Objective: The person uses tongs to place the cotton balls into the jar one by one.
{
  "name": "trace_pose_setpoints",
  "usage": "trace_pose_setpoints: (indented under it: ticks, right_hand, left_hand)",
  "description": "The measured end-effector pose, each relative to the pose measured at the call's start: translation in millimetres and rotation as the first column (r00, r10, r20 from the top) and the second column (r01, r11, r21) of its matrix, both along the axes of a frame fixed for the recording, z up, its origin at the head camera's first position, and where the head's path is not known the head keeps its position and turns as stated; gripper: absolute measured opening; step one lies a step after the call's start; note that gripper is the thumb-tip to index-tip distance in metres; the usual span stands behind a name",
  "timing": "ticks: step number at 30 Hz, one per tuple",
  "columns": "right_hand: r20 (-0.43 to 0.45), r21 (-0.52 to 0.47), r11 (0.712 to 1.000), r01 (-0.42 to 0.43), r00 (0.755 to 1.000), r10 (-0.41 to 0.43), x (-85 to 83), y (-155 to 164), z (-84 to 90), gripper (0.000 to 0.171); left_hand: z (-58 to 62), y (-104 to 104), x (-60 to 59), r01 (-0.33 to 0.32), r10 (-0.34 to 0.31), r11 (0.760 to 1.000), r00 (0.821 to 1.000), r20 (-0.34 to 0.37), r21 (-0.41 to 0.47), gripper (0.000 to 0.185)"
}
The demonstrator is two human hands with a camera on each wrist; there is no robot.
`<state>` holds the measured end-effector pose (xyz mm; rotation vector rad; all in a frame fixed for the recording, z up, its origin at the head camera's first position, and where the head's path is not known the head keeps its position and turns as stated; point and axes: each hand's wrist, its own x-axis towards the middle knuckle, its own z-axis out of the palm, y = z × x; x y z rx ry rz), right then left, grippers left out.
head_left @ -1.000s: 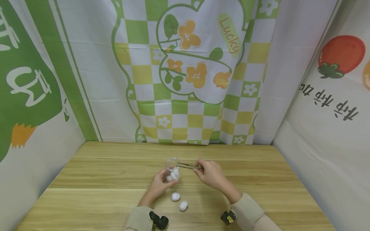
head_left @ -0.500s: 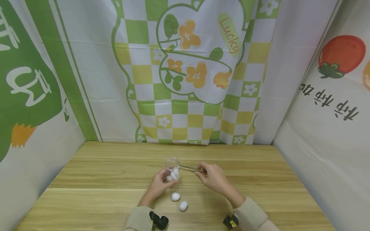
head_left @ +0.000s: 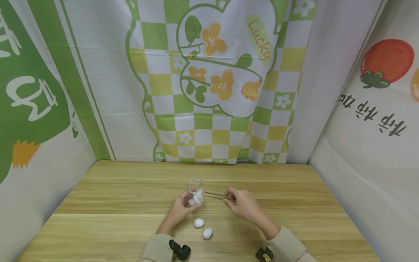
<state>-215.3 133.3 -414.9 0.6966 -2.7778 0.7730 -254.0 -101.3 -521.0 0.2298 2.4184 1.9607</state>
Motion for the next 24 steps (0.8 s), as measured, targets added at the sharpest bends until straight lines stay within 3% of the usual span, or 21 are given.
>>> trace_pose_setpoints:
  ticks: [6,24]
  right_hand:
    - [-0.009,0.026,1.000,0.016,1.000,-0.016,1.3,0,-5.6,0.008]
    - [0.011,0.037,0.998,-0.040,0.999,0.040,6.1,4,-18.0,0.009]
  left_hand:
    - [-0.4,0,-0.5,0.000,0.000,1.000,1.000,0.002,0.000,0.038]
    - [-0.7,0,-0.6,-0.002,0.002,1.000,1.000,-0.001,-0.010,0.035]
